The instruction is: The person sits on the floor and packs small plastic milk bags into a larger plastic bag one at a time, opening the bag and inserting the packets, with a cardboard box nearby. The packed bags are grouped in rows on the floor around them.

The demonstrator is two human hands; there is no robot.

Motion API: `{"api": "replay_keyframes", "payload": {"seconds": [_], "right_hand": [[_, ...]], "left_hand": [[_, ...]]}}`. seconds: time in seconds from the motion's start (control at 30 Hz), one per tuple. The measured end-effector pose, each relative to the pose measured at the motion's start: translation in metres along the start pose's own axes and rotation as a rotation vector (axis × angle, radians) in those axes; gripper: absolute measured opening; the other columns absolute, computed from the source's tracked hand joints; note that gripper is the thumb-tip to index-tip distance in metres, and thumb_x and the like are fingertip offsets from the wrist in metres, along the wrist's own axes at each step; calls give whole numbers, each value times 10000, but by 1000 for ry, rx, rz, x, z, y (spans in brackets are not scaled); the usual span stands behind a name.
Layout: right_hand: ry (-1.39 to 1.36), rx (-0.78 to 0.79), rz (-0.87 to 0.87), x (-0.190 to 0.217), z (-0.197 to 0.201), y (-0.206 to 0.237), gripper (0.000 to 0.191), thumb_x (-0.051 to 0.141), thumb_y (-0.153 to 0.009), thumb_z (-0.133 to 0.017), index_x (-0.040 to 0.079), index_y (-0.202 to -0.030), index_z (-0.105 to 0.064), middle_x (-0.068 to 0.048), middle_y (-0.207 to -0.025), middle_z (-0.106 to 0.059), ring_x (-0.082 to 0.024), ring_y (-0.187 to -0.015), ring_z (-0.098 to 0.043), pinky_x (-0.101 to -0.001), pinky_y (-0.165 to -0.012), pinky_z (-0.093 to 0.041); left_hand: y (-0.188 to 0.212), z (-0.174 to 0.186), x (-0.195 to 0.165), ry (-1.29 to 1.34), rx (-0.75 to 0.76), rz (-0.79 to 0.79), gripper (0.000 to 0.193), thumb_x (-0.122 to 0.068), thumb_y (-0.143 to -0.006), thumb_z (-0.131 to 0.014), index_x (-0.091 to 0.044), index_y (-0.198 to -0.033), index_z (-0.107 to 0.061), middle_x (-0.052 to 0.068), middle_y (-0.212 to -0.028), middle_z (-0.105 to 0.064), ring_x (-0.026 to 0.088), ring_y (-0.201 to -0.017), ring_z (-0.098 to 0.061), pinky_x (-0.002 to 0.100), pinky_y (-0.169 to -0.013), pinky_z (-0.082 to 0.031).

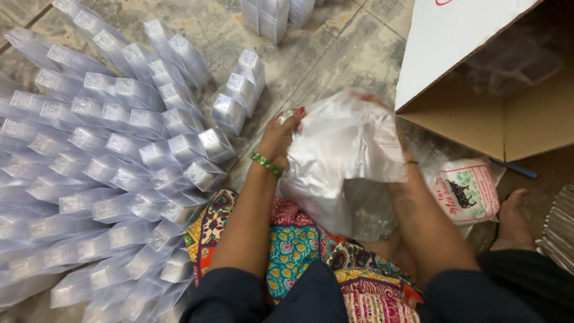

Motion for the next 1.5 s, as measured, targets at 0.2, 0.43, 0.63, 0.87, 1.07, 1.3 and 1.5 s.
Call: {"api": "replay_keyframes", "payload": {"seconds": [0.2,0.43,0.63,0.87,1.07,1.3,1.5], "right_hand": [[615,-465,-157,-95,19,0,299,75,-911,-606,13,-1201,-643,-103,-1053,-667,-215,-909,-643,-348,-768,-544],[150,-12,400,-17,-6,14,429,282,-1067,-690,49,-1394,-537,-83,-1273,-634,-185,-1236,-590,-330,-1151,-476],[586,86,316,-36,-46,14,788,189,-746,-938,42,-1394,-515,-84,-1317,-615,-199,-1241,-598,-374,-1075,-523],[993,-164,-88,-111,-15,23,580,332,-624,-960,41,-1079,-750,-74,-1040,-796,-175,-954,-764,-351,-833,-614],[1121,-247,-61,-121,9,55,583,348,-654,-966,74,-1124,-755,-76,-1095,-786,-205,-1027,-746,-359,-886,-595],[829,-336,24,-40,62,121,784,232,-585,-967,-6,-1253,-633,-111,-1226,-709,-225,-1129,-676,-356,-981,-530],[590,-386,-176,63,114,119,581,141,-705,-859,-14,-1224,-647,-102,-1133,-733,-203,-991,-719,-365,-844,-588]], "left_hand": [[-14,4,47,-1047,-483,-120,451,-348,-909,-705,20,-1168,-679,264,-1110,-707,406,-1060,-670,452,-914,-519],[-4,-9,34,-1202,-415,235,395,-376,-928,-611,-93,-1195,-676,215,-1143,-708,406,-1093,-661,506,-920,-517],[-8,10,27,-1382,-314,340,334,-346,-934,-591,-125,-1159,-699,189,-1166,-705,381,-1113,-663,507,-943,-510],[-12,11,59,-1210,-54,174,342,-247,-840,-649,-128,-1155,-713,224,-1132,-712,408,-1100,-663,453,-959,-508],[1,-10,66,-1112,126,129,355,-287,-824,-728,-65,-1101,-701,219,-1014,-745,333,-926,-726,421,-846,-562],[13,-25,52,-1087,219,179,286,-206,-857,-677,-65,-1105,-695,152,-869,-760,235,-697,-746,390,-740,-580],[14,-26,49,-1129,222,205,266,-238,-863,-686,-68,-1066,-710,134,-827,-756,239,-712,-744,396,-743,-569]]}}
Point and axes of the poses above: each hand's wrist, its own y-axis away from the middle knuckle, its own z-axis out of the back of the hand, x = y × z, the point moved 1 cm from there along -y, towards the middle knuckle
